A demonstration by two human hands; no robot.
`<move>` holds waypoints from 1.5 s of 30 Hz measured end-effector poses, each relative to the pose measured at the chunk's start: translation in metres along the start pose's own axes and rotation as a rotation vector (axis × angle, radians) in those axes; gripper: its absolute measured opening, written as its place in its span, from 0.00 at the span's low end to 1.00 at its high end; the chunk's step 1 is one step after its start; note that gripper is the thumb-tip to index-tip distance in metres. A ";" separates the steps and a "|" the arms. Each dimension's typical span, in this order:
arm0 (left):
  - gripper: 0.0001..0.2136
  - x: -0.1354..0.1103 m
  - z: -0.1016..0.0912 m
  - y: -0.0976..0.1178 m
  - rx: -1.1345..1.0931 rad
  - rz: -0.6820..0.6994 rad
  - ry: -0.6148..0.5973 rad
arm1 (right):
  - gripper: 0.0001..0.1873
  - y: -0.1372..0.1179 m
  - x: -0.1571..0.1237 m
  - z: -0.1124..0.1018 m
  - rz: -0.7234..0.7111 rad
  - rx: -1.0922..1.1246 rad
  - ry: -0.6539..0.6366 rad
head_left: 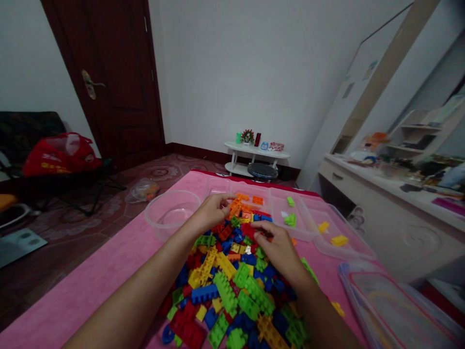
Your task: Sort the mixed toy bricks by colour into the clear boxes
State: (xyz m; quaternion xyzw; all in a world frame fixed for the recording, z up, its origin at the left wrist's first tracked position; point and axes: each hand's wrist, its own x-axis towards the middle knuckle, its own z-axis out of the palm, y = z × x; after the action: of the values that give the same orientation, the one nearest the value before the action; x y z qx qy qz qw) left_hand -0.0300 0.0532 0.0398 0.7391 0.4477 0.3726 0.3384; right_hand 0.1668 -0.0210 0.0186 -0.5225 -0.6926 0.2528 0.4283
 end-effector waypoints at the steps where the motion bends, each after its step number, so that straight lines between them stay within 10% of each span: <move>1: 0.26 0.000 0.000 -0.001 0.015 0.007 -0.002 | 0.13 0.000 0.001 -0.002 0.091 0.138 0.052; 6: 0.25 -0.010 0.000 0.008 0.137 0.097 -0.237 | 0.12 -0.001 0.001 -0.009 0.384 0.818 0.134; 11: 0.23 -0.019 -0.001 0.020 0.144 0.174 -0.537 | 0.09 0.004 0.003 -0.018 0.471 0.956 0.216; 17: 0.17 -0.006 -0.007 0.002 0.431 0.118 -0.120 | 0.09 0.002 0.008 -0.029 0.506 1.032 0.232; 20: 0.13 -0.005 -0.012 -0.001 0.583 0.058 -0.123 | 0.11 -0.004 0.009 -0.031 0.525 1.131 0.186; 31: 0.18 -0.024 0.003 0.021 0.516 0.200 -0.503 | 0.16 -0.004 0.004 -0.028 0.387 0.655 0.035; 41: 0.07 -0.030 0.015 0.026 0.660 0.185 -0.447 | 0.16 -0.005 0.006 -0.036 0.293 0.389 0.026; 45: 0.07 -0.028 0.005 0.027 0.589 0.132 -0.466 | 0.12 0.002 0.002 -0.050 0.164 0.029 -0.174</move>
State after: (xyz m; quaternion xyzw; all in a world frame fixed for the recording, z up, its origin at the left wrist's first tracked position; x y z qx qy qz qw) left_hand -0.0238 0.0170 0.0532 0.8968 0.3980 0.0711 0.1797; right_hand 0.2104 -0.0232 0.0428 -0.5472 -0.6784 0.3411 0.3521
